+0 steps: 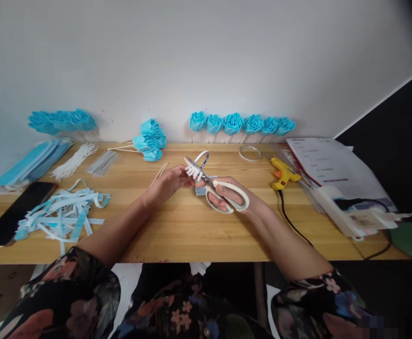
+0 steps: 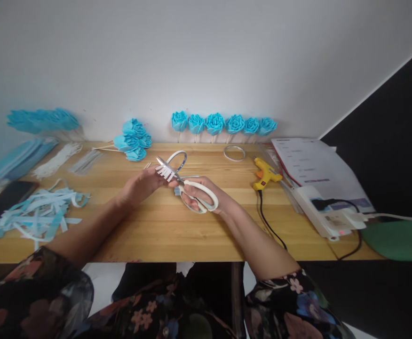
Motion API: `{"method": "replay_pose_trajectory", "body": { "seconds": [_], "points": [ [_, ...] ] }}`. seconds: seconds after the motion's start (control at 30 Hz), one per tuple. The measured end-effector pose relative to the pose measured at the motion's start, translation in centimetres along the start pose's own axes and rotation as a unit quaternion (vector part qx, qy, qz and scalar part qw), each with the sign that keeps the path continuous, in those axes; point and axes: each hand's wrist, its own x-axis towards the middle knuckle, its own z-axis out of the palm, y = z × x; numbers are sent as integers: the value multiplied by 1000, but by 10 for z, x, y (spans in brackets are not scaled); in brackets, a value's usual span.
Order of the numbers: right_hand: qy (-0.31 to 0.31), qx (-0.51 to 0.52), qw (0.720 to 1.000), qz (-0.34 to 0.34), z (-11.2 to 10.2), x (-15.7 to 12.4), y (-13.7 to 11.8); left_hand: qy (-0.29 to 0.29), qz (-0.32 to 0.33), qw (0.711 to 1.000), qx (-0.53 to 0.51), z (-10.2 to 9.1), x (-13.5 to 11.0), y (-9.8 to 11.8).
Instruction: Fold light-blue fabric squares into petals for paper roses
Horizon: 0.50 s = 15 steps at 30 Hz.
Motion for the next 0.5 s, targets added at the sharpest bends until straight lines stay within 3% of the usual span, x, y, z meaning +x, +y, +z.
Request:
{"method": "replay_pose_trajectory", "body": {
  "seconds": [0.23, 0.5],
  "points": [
    [-5, 17, 999, 28, 2, 1, 0, 49, 37, 997, 56, 1, -2, -4],
    [14, 25, 998, 48, 8, 3, -4, 50, 63, 988, 133, -2, -5, -1]
  ]
}}
